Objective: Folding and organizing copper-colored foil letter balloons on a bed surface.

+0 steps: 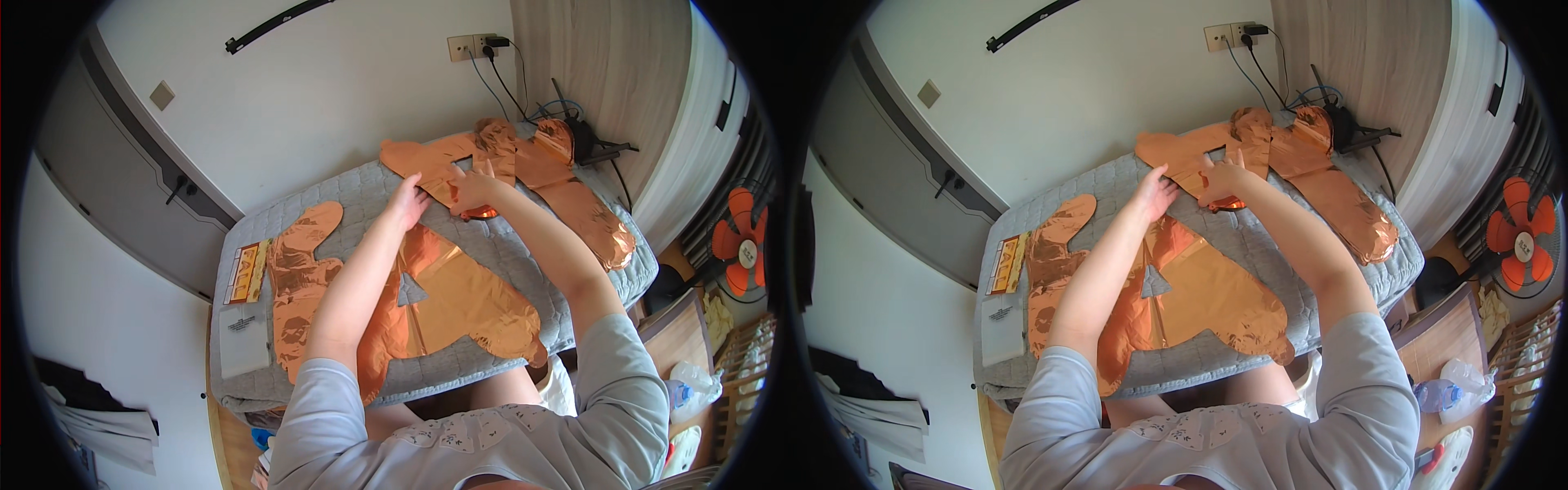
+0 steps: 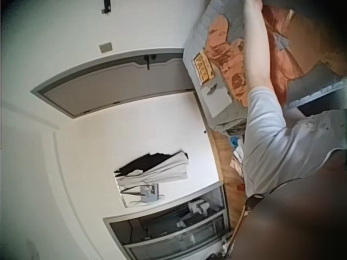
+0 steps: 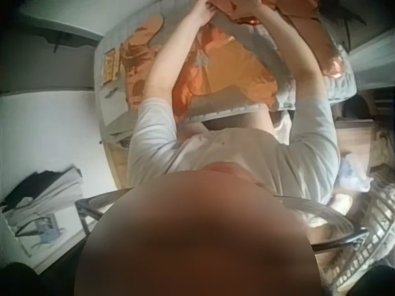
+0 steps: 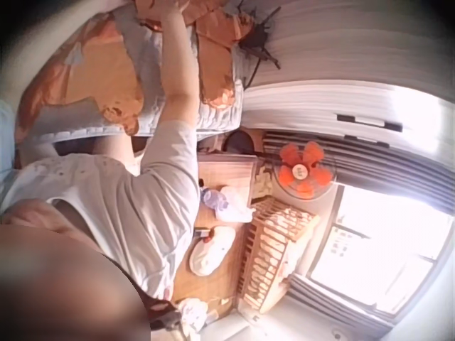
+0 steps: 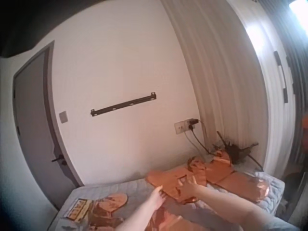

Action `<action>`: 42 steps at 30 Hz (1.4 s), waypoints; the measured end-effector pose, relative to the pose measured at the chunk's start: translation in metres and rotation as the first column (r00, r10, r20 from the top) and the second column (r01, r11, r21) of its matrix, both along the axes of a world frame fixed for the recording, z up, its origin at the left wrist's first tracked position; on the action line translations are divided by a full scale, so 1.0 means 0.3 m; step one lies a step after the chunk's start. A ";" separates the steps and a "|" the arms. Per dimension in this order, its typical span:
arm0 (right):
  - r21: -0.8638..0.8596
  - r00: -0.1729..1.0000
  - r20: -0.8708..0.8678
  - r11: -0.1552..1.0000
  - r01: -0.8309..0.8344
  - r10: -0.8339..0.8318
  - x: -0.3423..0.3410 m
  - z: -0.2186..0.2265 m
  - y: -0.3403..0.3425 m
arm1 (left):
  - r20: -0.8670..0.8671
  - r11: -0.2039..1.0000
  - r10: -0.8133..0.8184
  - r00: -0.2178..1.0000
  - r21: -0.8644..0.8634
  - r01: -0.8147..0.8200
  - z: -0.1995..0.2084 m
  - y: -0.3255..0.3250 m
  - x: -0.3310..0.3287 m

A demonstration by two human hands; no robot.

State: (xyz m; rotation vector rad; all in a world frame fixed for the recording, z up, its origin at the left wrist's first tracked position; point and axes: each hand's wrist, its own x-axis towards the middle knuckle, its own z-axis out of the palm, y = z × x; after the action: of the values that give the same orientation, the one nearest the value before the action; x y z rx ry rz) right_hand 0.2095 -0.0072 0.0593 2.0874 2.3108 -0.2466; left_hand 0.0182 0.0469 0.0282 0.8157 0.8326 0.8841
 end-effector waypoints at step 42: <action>0.478 0.555 -0.486 0.736 -0.479 0.676 -1.161 -0.043 -0.781 | -0.442 0.443 0.896 0.046 0.896 -0.024 -0.116 -1.229 -1.065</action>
State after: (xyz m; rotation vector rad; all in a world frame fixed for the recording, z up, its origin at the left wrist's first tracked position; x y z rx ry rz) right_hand -0.1387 -0.2415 0.0462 1.2331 3.4963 -0.7201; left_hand -0.3012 -0.3218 -0.0066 1.9569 2.1291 1.4669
